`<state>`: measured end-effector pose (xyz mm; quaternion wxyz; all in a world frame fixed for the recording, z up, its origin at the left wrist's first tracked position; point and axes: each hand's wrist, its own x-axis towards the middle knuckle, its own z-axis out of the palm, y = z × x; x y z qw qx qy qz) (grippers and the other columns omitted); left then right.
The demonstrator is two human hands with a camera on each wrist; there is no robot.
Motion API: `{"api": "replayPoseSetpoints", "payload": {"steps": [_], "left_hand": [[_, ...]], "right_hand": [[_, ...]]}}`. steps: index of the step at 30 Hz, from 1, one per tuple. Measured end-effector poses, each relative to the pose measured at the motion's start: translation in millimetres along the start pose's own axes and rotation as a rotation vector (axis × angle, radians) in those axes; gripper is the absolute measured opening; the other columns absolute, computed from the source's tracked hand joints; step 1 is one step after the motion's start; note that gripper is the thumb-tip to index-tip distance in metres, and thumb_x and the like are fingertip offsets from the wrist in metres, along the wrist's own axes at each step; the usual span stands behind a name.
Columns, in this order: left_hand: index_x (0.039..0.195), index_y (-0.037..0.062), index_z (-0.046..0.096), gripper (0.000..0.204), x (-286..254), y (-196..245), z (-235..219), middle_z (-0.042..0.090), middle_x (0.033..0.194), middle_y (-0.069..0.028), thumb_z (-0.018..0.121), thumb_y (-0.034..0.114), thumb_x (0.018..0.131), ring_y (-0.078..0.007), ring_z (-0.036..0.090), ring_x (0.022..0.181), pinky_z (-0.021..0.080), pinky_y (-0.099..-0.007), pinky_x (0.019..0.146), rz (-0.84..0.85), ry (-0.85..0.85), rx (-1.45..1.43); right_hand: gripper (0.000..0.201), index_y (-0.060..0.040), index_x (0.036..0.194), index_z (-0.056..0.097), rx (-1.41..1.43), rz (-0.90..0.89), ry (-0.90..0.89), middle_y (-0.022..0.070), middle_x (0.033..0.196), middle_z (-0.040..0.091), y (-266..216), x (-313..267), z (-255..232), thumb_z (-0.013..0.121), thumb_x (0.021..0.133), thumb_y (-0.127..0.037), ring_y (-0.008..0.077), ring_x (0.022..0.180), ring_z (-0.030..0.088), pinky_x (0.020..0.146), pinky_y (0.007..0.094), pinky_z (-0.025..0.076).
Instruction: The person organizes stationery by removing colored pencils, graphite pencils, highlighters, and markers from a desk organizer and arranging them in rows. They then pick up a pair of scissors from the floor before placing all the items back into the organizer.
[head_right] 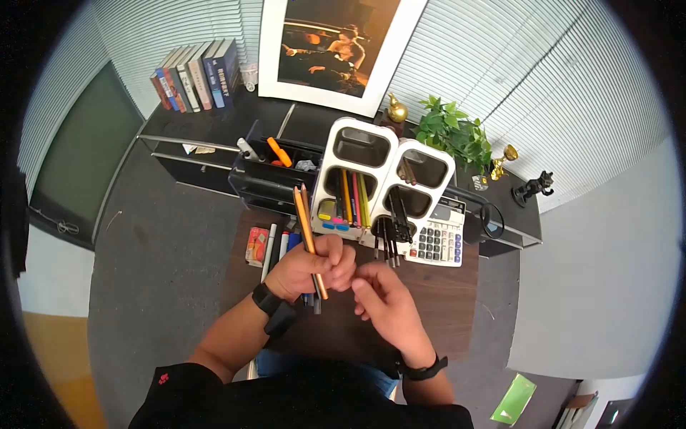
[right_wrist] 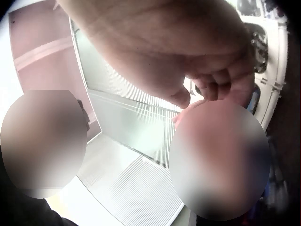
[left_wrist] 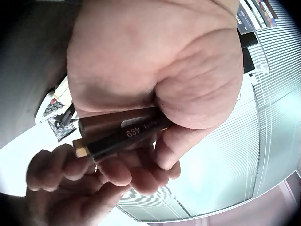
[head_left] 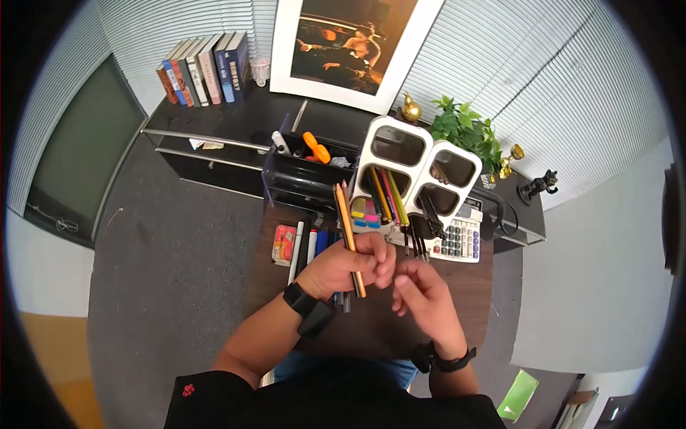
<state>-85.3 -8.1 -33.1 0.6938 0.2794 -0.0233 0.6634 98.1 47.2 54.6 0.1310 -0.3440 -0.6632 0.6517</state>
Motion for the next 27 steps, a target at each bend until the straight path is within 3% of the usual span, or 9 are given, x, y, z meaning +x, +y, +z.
{"api": "replayPoseSetpoints", "payload": {"steps": [4, 8, 10, 12, 18, 22, 24, 25, 27], "left_hand": [[0.099, 0.0095, 0.062, 0.009, 4.0, -5.7, 0.2, 0.058, 0.098, -0.0057, 0.068, 0.015, 0.095, -0.0223, 0.06, 0.094, 0.047, -0.0339, 0.084, 0.109, 0.066, 0.052], [0.099, 0.0089, 0.065, 0.017, 4.9, -0.4, 4.4, 0.061, 0.111, -0.0084, 0.077, 0.006, 0.087, -0.0319, 0.059, 0.122, 0.038, -0.0541, 0.117, 0.088, 0.087, 0.07], [0.096, 0.0079, 0.066, 0.015, 2.4, 0.4, 4.3, 0.061, 0.11, -0.0075, 0.077, 0.008, 0.087, -0.0319, 0.06, 0.119, 0.041, -0.0564, 0.114, 0.072, 0.051, 0.061], [0.088, 0.0054, 0.067, 0.014, -0.6, 2.4, 7.2, 0.062, 0.106, -0.0055, 0.079, 0.011, 0.086, -0.0321, 0.061, 0.115, 0.046, -0.0619, 0.106, 0.041, 0.048, 0.045], [0.094, 0.0043, 0.066, 0.025, -6.5, -1.2, -1.6, 0.063, 0.105, -0.0082, 0.071, 0.028, 0.094, -0.0327, 0.063, 0.109, 0.051, -0.0582, 0.1, -0.015, -0.04, 0.053], [0.109, 0.0029, 0.062, 0.041, -6.9, -1.6, -5.8, 0.066, 0.106, -0.0175, 0.064, 0.043, 0.097, -0.0359, 0.065, 0.11, 0.05, -0.0517, 0.102, -0.047, -0.061, 0.089], [0.109, 0.003, 0.062, 0.041, -6.1, -0.1, -6.8, 0.066, 0.107, -0.0172, 0.064, 0.043, 0.098, -0.0362, 0.065, 0.111, 0.05, -0.0516, 0.101, -0.048, -0.079, 0.056], [0.109, 0.003, 0.061, 0.042, -5.9, 0.3, -7.2, 0.066, 0.107, -0.0169, 0.064, 0.043, 0.098, -0.0366, 0.065, 0.112, 0.051, -0.0515, 0.101, -0.049, -0.095, 0.026], [0.11, 0.0028, 0.06, 0.042, -6.1, -0.9, -8.8, 0.067, 0.108, -0.0172, 0.063, 0.043, 0.098, -0.0367, 0.065, 0.113, 0.051, -0.0507, 0.1, -0.052, -0.113, 0.006]], "right_hand": [[0.025, 0.0001, 0.111, 0.062, -0.237, -0.065, 0.051, 0.0071, 0.084, 0.064, 19.9, -11.5, 5.4, 0.071, 0.096, -0.018, 0.0149, 0.072, 0.064, 0.065, 0.0285, 0.052], [0.024, 0.0, 0.103, 0.065, -0.514, -0.274, 0.05, 0.0152, 0.088, 0.067, 22.5, -5.5, 20.5, 0.076, 0.09, -0.018, 0.0286, 0.073, 0.066, 0.065, 0.0361, 0.052], [0.024, -0.0002, 0.102, 0.066, -0.638, -0.387, 0.062, 0.0169, 0.087, 0.068, 23.5, -2.6, 25.9, 0.076, 0.09, -0.018, 0.0324, 0.073, 0.066, 0.065, 0.0375, 0.052], [0.022, -0.0005, 0.097, 0.068, -0.608, -0.28, 0.032, 0.0191, 0.083, 0.066, 22.4, -1.8, 29.1, 0.075, 0.09, -0.02, 0.0376, 0.071, 0.063, 0.063, 0.04, 0.051], [0.018, -0.0025, 0.094, 0.068, -0.502, -0.091, -0.152, 0.0179, 0.075, 0.062, 28.0, -11.1, 20.1, 0.071, 0.094, -0.02, 0.0371, 0.066, 0.061, 0.058, 0.0422, 0.047], [0.016, -0.0028, 0.092, 0.066, -0.567, -0.174, -0.226, 0.0177, 0.07, 0.058, 25.1, -22.9, 17.1, 0.067, 0.096, -0.018, 0.0366, 0.06, 0.057, 0.057, 0.0427, 0.046], [0.02, -0.0009, 0.088, 0.065, -0.402, -0.048, -0.272, 0.0123, 0.064, 0.056, 20.8, -33.0, 10.1, 0.064, 0.099, -0.017, 0.026, 0.052, 0.053, 0.052, 0.0367, 0.043], [0.02, -0.0009, 0.088, 0.065, -0.404, -0.044, -0.27, 0.0123, 0.064, 0.056, 15.3, -37.8, 6.7, 0.064, 0.099, -0.017, 0.026, 0.052, 0.053, 0.052, 0.0367, 0.043], [0.023, 0.0009, 0.086, 0.065, -0.026, 0.201, -0.294, 0.0042, 0.063, 0.055, 5.2, -46.9, -1.1, 0.06, 0.102, -0.015, 0.012, 0.052, 0.051, 0.05, 0.0281, 0.04]]}}
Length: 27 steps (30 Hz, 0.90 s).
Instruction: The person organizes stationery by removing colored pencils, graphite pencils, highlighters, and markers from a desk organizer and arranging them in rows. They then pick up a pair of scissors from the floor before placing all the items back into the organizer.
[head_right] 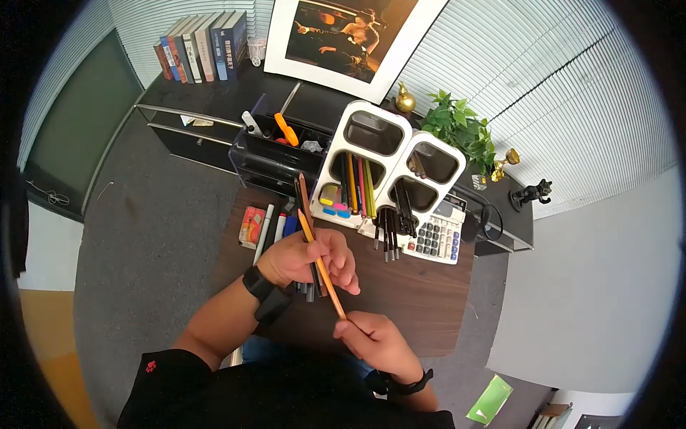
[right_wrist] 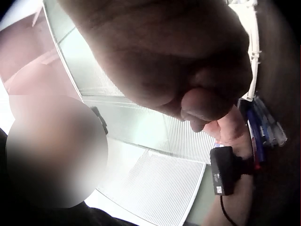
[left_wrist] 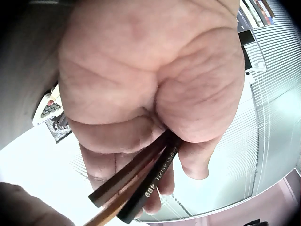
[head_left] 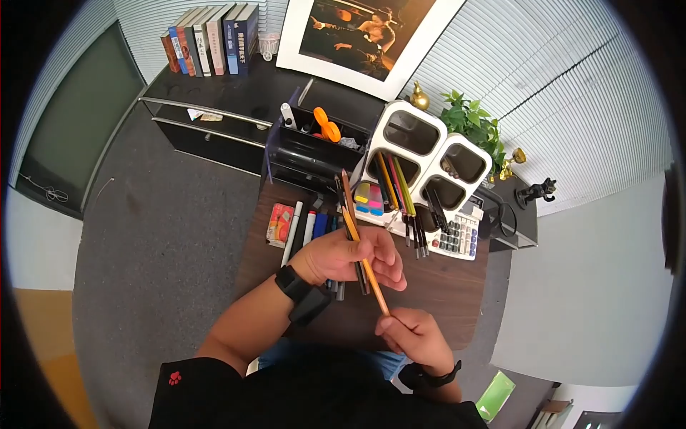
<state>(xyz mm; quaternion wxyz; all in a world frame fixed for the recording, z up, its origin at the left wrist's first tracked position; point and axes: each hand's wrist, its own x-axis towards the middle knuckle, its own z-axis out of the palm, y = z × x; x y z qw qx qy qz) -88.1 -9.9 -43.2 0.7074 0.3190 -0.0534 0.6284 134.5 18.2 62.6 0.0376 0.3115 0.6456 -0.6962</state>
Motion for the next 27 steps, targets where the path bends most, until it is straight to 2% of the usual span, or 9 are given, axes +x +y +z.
{"api": "replayPoseSetpoints", "payload": {"steps": [3, 6, 7, 10, 12, 14, 17, 22, 27], "left_hand": [[0.109, 0.0025, 0.061, 0.043, -1.4, 2.6, 5.4, 0.068, 0.111, -0.0189, 0.068, 0.042, 0.095, -0.0371, 0.065, 0.114, 0.051, -0.0496, 0.1, -0.062, -0.02, 0.002], [0.111, 0.0018, 0.061, 0.041, 1.4, 5.6, 8.4, 0.068, 0.114, -0.0204, 0.073, 0.036, 0.092, -0.0381, 0.064, 0.118, 0.051, -0.0498, 0.101, -0.127, -0.059, 0.04], [0.112, 0.0003, 0.062, 0.035, -1.2, 12.3, 12.0, 0.067, 0.118, -0.0222, 0.074, 0.026, 0.092, -0.0392, 0.063, 0.12, 0.051, -0.0508, 0.103, -0.183, -0.021, 0.037], [0.11, -0.0009, 0.063, 0.026, 0.9, 13.7, 18.4, 0.066, 0.12, -0.0234, 0.07, 0.019, 0.095, -0.04, 0.062, 0.121, 0.05, -0.0526, 0.105, -0.113, 0.034, 0.073], [0.109, -0.0011, 0.063, 0.022, 0.2, 15.1, 16.1, 0.066, 0.119, -0.0233, 0.068, 0.016, 0.096, -0.04, 0.063, 0.12, 0.05, -0.0529, 0.105, -0.098, 0.056, 0.054], [0.108, -0.0012, 0.064, 0.019, -1.3, 13.4, 11.4, 0.066, 0.119, -0.0233, 0.065, 0.013, 0.097, -0.0399, 0.064, 0.118, 0.05, -0.0532, 0.104, -0.088, 0.076, 0.031], [0.107, -0.0004, 0.064, 0.014, -1.2, 11.4, 7.4, 0.067, 0.112, -0.0213, 0.063, 0.01, 0.097, -0.0389, 0.066, 0.112, 0.05, -0.0536, 0.102, -0.061, 0.037, 0.003], [0.106, -0.0002, 0.064, 0.015, -2.1, 10.5, 6.0, 0.067, 0.111, -0.0216, 0.065, 0.01, 0.096, -0.0391, 0.066, 0.112, 0.05, -0.0537, 0.102, -0.077, 0.041, 0.0], [0.107, -0.0007, 0.064, 0.017, -1.3, 9.1, 8.0, 0.067, 0.111, -0.0224, 0.066, 0.011, 0.095, -0.0393, 0.066, 0.112, 0.051, -0.053, 0.102, -0.074, 0.028, -0.027]], "right_hand": [[0.024, 0.0021, 0.085, 0.065, -0.017, -0.052, -0.069, -0.0006, 0.064, 0.055, -0.7, -8.9, -8.9, 0.058, 0.103, -0.012, 0.0047, 0.054, 0.049, 0.05, 0.023, 0.037], [0.022, 0.0031, 0.084, 0.065, -0.034, -0.062, -0.03, 0.0002, 0.062, 0.054, -3.7, -17.8, -17.5, 0.059, 0.101, -0.01, 0.0066, 0.053, 0.049, 0.049, 0.0241, 0.037], [0.022, 0.0031, 0.084, 0.065, -0.039, -0.063, -0.029, 0.0002, 0.062, 0.054, -4.5, -22.7, -22.5, 0.059, 0.101, -0.01, 0.0066, 0.053, 0.049, 0.049, 0.0241, 0.037], [0.025, 0.0041, 0.082, 0.064, -0.003, -0.053, 0.112, 0.0017, 0.061, 0.054, -2.1, -38.8, -40.3, 0.059, 0.101, -0.011, 0.0085, 0.051, 0.049, 0.048, 0.0245, 0.037], [0.029, 0.0045, 0.078, 0.063, 0.118, -0.27, 0.176, 0.0029, 0.058, 0.053, 3.0, -43.5, -48.4, 0.057, 0.101, -0.013, 0.0099, 0.048, 0.048, 0.046, 0.0251, 0.036], [0.033, 0.004, 0.077, 0.062, 0.172, -0.31, 0.238, 0.0037, 0.057, 0.052, -4.2, -40.2, -45.0, 0.054, 0.103, -0.015, 0.0099, 0.047, 0.047, 0.045, 0.0252, 0.034], [0.036, 0.0017, 0.074, 0.06, -0.003, -0.23, 0.561, 0.0024, 0.056, 0.052, -27.5, -25.1, -36.4, 0.054, 0.104, -0.017, 0.0083, 0.046, 0.046, 0.045, 0.0248, 0.034], [0.036, 0.0001, 0.072, 0.06, -0.29, -0.174, 0.648, 0.0004, 0.055, 0.052, -39.1, -3.7, -41.9, 0.058, 0.103, -0.02, 0.0082, 0.047, 0.047, 0.046, 0.0262, 0.035], [0.037, 0.0024, 0.072, 0.057, -0.548, -0.248, 0.639, 0.0099, 0.055, 0.048, -47.2, 5.3, -37.9, 0.062, 0.1, -0.02, 0.0157, 0.05, 0.042, 0.049, 0.034, 0.036]]}}
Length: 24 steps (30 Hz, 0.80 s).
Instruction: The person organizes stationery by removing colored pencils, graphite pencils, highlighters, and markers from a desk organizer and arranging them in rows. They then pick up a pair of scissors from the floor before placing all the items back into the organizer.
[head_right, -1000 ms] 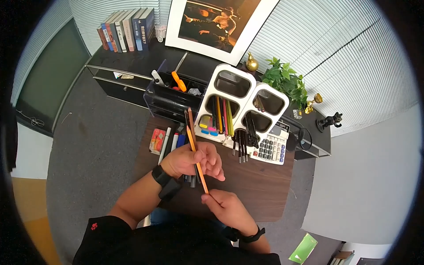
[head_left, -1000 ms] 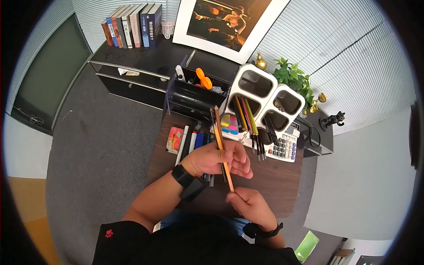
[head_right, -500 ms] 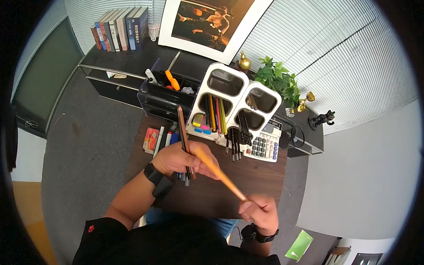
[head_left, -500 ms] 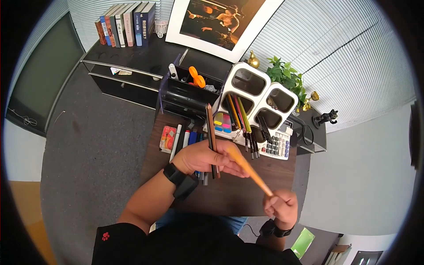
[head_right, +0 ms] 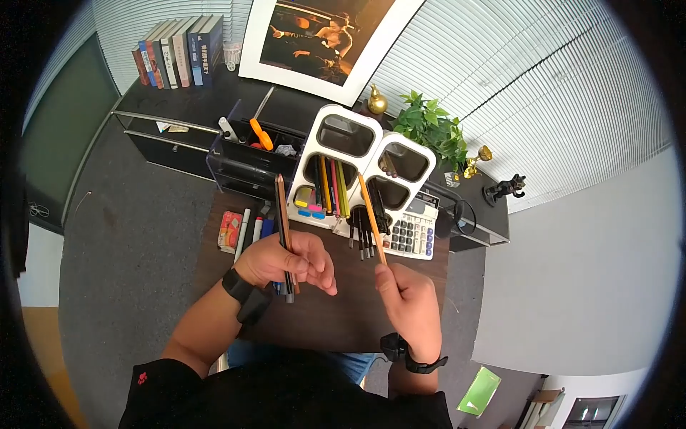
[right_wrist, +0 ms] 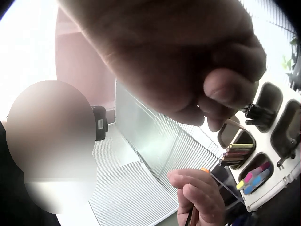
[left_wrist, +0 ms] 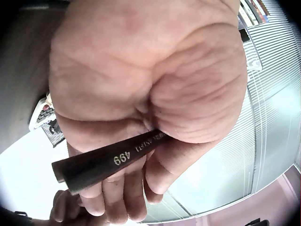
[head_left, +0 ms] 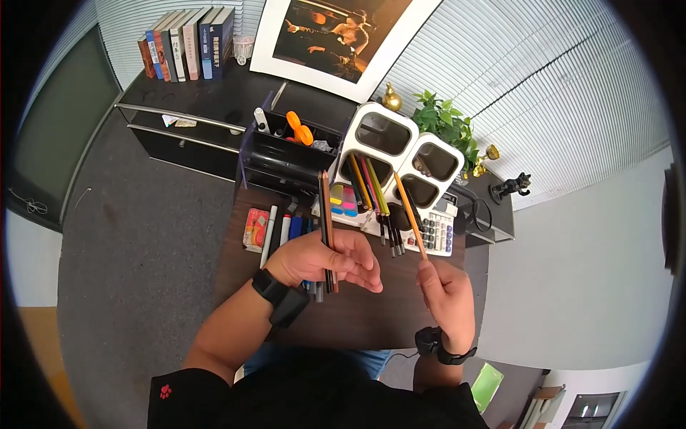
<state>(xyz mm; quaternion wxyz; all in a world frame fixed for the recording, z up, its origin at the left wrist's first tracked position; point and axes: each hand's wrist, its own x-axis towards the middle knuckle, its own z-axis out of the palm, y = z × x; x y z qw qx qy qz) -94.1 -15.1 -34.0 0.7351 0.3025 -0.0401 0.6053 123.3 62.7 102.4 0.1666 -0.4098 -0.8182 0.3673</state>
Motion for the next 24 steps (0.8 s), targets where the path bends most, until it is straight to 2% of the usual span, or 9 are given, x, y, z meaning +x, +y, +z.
{"api": "replayPoseSetpoints", "payload": {"steps": [6, 9, 13, 16, 18, 19, 21, 24], "left_hand": [[0.107, -0.0014, 0.063, 0.018, -0.7, 0.0, 2.7, 0.067, 0.111, -0.0229, 0.067, 0.011, 0.094, -0.0389, 0.066, 0.112, 0.051, -0.0521, 0.1, -0.025, 0.013, 0.0], [0.108, -0.0009, 0.063, 0.019, 0.3, 0.1, 1.3, 0.067, 0.108, -0.0214, 0.066, 0.013, 0.095, -0.0382, 0.066, 0.11, 0.052, -0.0515, 0.099, -0.004, -0.001, 0.01], [0.106, 0.0014, 0.062, 0.019, 3.9, 2.5, -3.3, 0.067, 0.103, -0.0183, 0.063, 0.018, 0.098, -0.0366, 0.068, 0.104, 0.053, -0.05, 0.094, 0.017, 0.061, 0.029], [0.104, 0.0025, 0.061, 0.02, 4.4, 2.0, -6.8, 0.066, 0.101, -0.0171, 0.063, 0.022, 0.099, -0.0358, 0.068, 0.1, 0.054, -0.0493, 0.091, 0.032, 0.08, 0.016], [0.103, 0.0029, 0.06, 0.021, 4.5, 0.4, -8.5, 0.066, 0.101, -0.0167, 0.063, 0.023, 0.099, -0.0355, 0.068, 0.099, 0.054, -0.049, 0.09, 0.047, 0.061, 0.019], [0.104, 0.0036, 0.06, 0.022, 4.3, -0.1, -9.1, 0.066, 0.103, -0.016, 0.062, 0.025, 0.1, -0.0346, 0.068, 0.1, 0.054, -0.0479, 0.091, 0.052, 0.028, 0.041], [0.106, 0.0043, 0.06, 0.023, 4.0, -0.8, -9.7, 0.067, 0.106, -0.0152, 0.061, 0.027, 0.101, -0.0337, 0.069, 0.101, 0.054, -0.0469, 0.091, 0.059, -0.004, 0.066], [0.105, 0.0043, 0.06, 0.024, 3.7, -1.4, -8.5, 0.066, 0.106, -0.0153, 0.062, 0.028, 0.1, -0.0338, 0.069, 0.101, 0.054, -0.0466, 0.092, 0.049, 0.019, 0.078]], "right_hand": [[0.038, 0.0032, 0.071, 0.054, -0.102, -0.071, 0.019, 0.0126, 0.055, 0.045, -2.8, 1.9, 7.6, 0.062, 0.1, -0.019, 0.0198, 0.049, 0.038, 0.048, 0.0364, 0.034], [0.037, 0.003, 0.071, 0.053, -0.085, -0.051, 0.027, 0.0126, 0.055, 0.044, -4.3, -2.0, 6.1, 0.062, 0.1, -0.018, 0.0196, 0.049, 0.037, 0.048, 0.0363, 0.034], [0.037, 0.0028, 0.071, 0.053, -0.074, -0.052, 0.036, 0.0123, 0.055, 0.044, -1.5, -5.4, 4.7, 0.062, 0.1, -0.017, 0.0187, 0.049, 0.037, 0.048, 0.036, 0.033], [0.036, 0.0027, 0.071, 0.053, -0.089, -0.089, 0.051, 0.0133, 0.056, 0.044, -1.2, -6.0, 4.5, 0.062, 0.1, -0.017, 0.0208, 0.049, 0.036, 0.048, 0.0364, 0.034], [0.035, 0.0025, 0.071, 0.054, -0.135, -0.092, 0.074, 0.0162, 0.057, 0.046, -3.4, -2.1, 5.5, 0.063, 0.099, -0.017, 0.0272, 0.047, 0.04, 0.048, 0.0383, 0.035], [0.035, 0.0025, 0.071, 0.054, -0.134, -0.091, 0.077, 0.0162, 0.057, 0.046, -4.9, -1.1, 5.7, 0.063, 0.099, -0.017, 0.0272, 0.047, 0.04, 0.048, 0.0383, 0.035], [0.035, 0.0017, 0.07, 0.055, -0.22, -0.112, 0.08, 0.0189, 0.059, 0.049, -9.4, 0.6, 6.7, 0.064, 0.097, -0.018, 0.0358, 0.049, 0.046, 0.049, 0.0416, 0.037], [0.034, 0.0007, 0.068, 0.057, -0.299, -0.128, 0.061, 0.0198, 0.06, 0.053, -18.2, 1.7, 7.3, 0.066, 0.095, -0.019, 0.0398, 0.053, 0.053, 0.05, 0.0444, 0.039]]}}
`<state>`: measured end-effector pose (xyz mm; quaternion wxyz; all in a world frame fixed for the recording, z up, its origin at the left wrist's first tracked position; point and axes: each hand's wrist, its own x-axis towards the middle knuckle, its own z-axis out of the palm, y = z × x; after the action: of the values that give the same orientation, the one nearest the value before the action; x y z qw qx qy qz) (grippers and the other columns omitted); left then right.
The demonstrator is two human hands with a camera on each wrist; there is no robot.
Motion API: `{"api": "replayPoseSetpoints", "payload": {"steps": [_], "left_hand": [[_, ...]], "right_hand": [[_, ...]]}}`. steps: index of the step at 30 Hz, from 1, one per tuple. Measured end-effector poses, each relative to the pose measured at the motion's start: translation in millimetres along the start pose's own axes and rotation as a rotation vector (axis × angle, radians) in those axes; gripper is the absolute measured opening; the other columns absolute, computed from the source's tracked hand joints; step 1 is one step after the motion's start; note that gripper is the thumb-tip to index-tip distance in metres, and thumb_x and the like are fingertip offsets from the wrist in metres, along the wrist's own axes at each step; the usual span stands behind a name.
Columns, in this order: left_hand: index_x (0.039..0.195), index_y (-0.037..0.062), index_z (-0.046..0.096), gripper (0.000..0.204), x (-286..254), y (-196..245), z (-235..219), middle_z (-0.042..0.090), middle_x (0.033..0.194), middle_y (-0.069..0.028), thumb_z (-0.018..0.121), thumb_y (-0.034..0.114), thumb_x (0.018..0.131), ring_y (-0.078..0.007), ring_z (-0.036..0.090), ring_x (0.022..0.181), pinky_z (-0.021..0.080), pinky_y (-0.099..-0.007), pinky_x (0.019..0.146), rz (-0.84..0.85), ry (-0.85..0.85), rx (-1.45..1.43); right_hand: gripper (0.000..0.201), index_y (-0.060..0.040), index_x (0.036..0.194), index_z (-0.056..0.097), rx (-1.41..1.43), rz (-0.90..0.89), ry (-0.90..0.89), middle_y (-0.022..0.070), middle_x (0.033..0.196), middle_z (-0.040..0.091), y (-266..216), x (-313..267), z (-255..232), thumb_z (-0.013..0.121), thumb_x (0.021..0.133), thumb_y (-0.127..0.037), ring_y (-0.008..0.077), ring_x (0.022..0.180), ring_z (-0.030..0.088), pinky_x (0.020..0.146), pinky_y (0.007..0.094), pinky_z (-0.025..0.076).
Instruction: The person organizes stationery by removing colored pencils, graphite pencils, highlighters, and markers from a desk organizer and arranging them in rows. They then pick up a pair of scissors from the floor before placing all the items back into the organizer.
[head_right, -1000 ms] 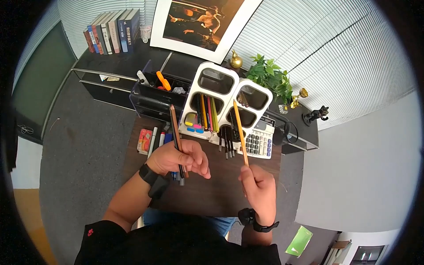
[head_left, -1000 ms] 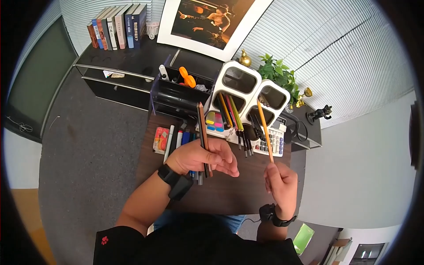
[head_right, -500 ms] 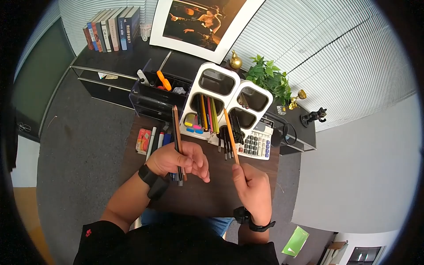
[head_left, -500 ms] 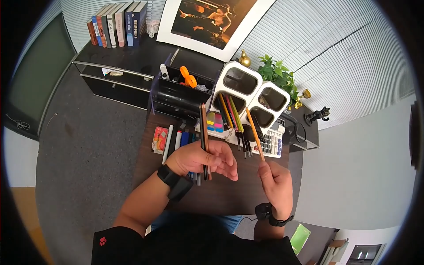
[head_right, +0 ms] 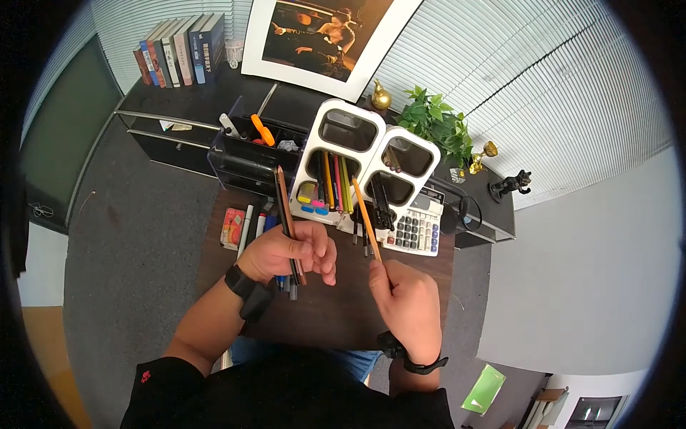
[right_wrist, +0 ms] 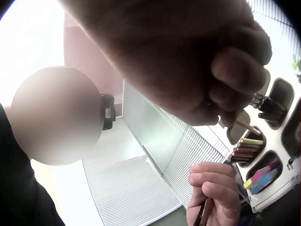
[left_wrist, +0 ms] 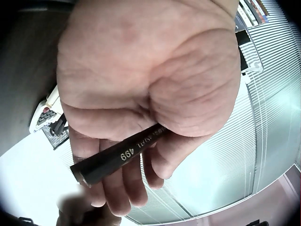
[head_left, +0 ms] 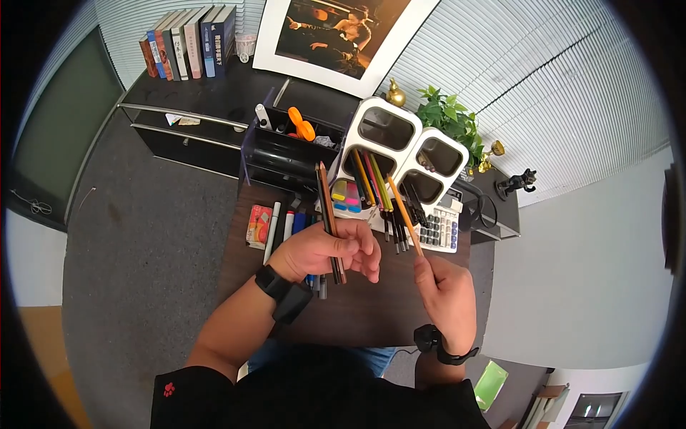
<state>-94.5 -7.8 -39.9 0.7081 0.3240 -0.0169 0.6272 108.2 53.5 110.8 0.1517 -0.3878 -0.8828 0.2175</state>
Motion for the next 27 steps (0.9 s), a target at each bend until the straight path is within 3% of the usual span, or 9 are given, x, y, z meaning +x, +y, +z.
{"api": "replayPoseSetpoints", "payload": {"steps": [7, 27], "left_hand": [[0.105, 0.0042, 0.061, 0.024, 0.5, -1.6, 0.2, 0.066, 0.107, -0.0157, 0.063, 0.028, 0.099, -0.0334, 0.068, 0.101, 0.053, -0.0468, 0.092, -0.008, -0.02, -0.02], [0.1, 0.0035, 0.061, 0.022, 1.6, -0.2, 6.4, 0.065, 0.101, -0.0158, 0.063, 0.025, 0.099, -0.0331, 0.067, 0.098, 0.053, -0.0478, 0.09, -0.015, 0.0, -0.018]], "right_hand": [[0.033, -0.0004, 0.067, 0.058, -0.077, -0.113, -0.033, 0.0205, 0.061, 0.055, -6.6, 11.8, 8.4, 0.067, 0.092, -0.019, 0.0407, 0.057, 0.058, 0.052, 0.0463, 0.044], [0.038, -0.0004, 0.066, 0.062, -0.146, 0.028, 0.139, 0.0226, 0.059, 0.056, -29.4, 38.9, 21.8, 0.069, 0.094, -0.026, 0.0428, 0.058, 0.059, 0.052, 0.047, 0.045]]}}
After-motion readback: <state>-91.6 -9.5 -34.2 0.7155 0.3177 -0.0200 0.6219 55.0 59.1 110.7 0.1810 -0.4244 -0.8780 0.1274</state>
